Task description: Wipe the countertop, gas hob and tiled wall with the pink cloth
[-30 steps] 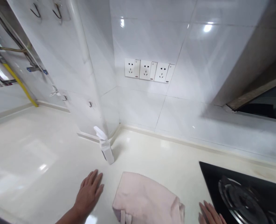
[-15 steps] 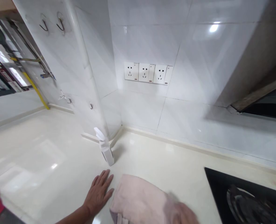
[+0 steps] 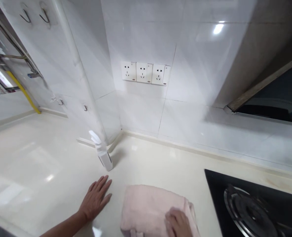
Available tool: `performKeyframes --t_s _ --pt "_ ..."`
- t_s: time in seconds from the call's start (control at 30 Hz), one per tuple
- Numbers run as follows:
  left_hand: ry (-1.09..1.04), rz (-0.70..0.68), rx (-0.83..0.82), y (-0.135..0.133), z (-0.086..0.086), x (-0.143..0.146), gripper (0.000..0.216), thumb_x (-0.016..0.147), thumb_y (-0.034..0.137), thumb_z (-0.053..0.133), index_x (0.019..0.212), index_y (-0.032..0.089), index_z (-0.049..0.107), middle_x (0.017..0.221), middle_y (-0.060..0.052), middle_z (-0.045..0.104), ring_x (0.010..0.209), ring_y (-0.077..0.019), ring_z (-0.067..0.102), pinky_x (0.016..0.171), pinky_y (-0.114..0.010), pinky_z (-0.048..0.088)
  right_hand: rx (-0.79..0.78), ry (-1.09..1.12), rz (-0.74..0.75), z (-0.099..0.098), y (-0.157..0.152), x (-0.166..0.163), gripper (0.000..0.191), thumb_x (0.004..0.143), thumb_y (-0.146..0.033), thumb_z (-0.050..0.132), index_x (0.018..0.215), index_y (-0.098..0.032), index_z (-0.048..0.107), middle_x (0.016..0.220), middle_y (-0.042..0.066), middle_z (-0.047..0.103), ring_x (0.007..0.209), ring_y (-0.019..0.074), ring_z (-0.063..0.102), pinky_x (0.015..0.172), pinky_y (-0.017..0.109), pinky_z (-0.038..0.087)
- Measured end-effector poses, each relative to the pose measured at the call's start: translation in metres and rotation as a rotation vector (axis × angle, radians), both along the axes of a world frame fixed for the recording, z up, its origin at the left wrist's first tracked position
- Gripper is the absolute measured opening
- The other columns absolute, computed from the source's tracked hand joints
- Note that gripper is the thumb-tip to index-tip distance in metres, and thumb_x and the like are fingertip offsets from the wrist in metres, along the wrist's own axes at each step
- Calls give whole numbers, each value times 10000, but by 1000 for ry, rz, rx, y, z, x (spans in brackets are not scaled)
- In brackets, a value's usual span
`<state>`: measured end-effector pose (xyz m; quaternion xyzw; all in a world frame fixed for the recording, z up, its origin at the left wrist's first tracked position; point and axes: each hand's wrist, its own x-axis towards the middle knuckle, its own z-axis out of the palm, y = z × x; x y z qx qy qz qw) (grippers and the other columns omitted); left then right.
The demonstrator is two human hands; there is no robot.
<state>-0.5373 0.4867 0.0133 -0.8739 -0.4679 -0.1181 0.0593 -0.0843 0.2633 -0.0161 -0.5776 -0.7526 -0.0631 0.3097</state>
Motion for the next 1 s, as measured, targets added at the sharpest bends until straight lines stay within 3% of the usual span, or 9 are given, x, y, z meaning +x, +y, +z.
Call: performKeyframes --t_s 0.17,0.33,0.43,0.63,0.73,0.8,0.9,1.0 --pt "-19 21 -61 -2 4 3 594 998 561 519 1531 308 589 1635 -76 527 1517 -307 467 1215 -484 364 -25 -15 -177 20 0 66 223 1026 -249 518 1117 -306 713 1075 31 744 1053 253 683 920 398 510" --pt "-8 20 -76 -3 8 6 598 1004 554 497 1531 286 588 1639 -80 522 1522 -311 459 1215 -489 354 -97 -107 -371 30 16 96 295 1052 -296 439 935 -243 705 951 78 707 941 271 636 823 415 477" --pt "4 21 -77 -4 9 7 598 1011 549 477 1532 276 586 1648 -81 509 1534 -311 442 1220 -492 338 -133 -116 -556 29 20 91 361 1060 -414 414 904 -230 682 968 128 674 917 303 606 738 428 454" --pt "24 17 -74 -6 10 8 599 1017 540 486 1540 261 573 1661 -96 490 1540 -315 431 1218 -505 331 -217 -75 -868 20 34 56 645 1015 -729 330 1151 -191 657 1140 229 632 1014 400 564 784 578 481" --pt "15 3 -49 -6 8 8 598 1005 543 516 1530 264 582 1648 -104 506 1526 -325 447 1200 -507 348 -372 -42 -967 25 49 45 677 1012 -714 338 1187 -136 643 1187 260 605 1099 423 544 890 620 462" --pt "8 -6 -30 -5 7 7 596 1002 543 528 1527 267 584 1641 -107 515 1516 -328 459 1189 -507 357 -479 -21 -1000 33 59 41 669 1014 -668 379 1313 -112 601 1258 260 583 1163 427 526 964 610 436" --pt "9 -21 -7 -5 6 6 590 1007 532 529 1530 264 580 1640 -107 515 1513 -326 463 1179 -505 366 -597 -13 -991 44 71 40 684 1007 -624 430 1461 -120 524 1346 250 549 1223 425 506 1028 577 403" --pt "13 -35 16 -6 4 5 589 1002 526 538 1528 265 579 1638 -106 519 1511 -324 464 1173 -499 368 -666 -24 -974 49 80 40 685 1001 -612 456 1466 -115 535 1386 263 525 1253 426 500 1058 560 380"
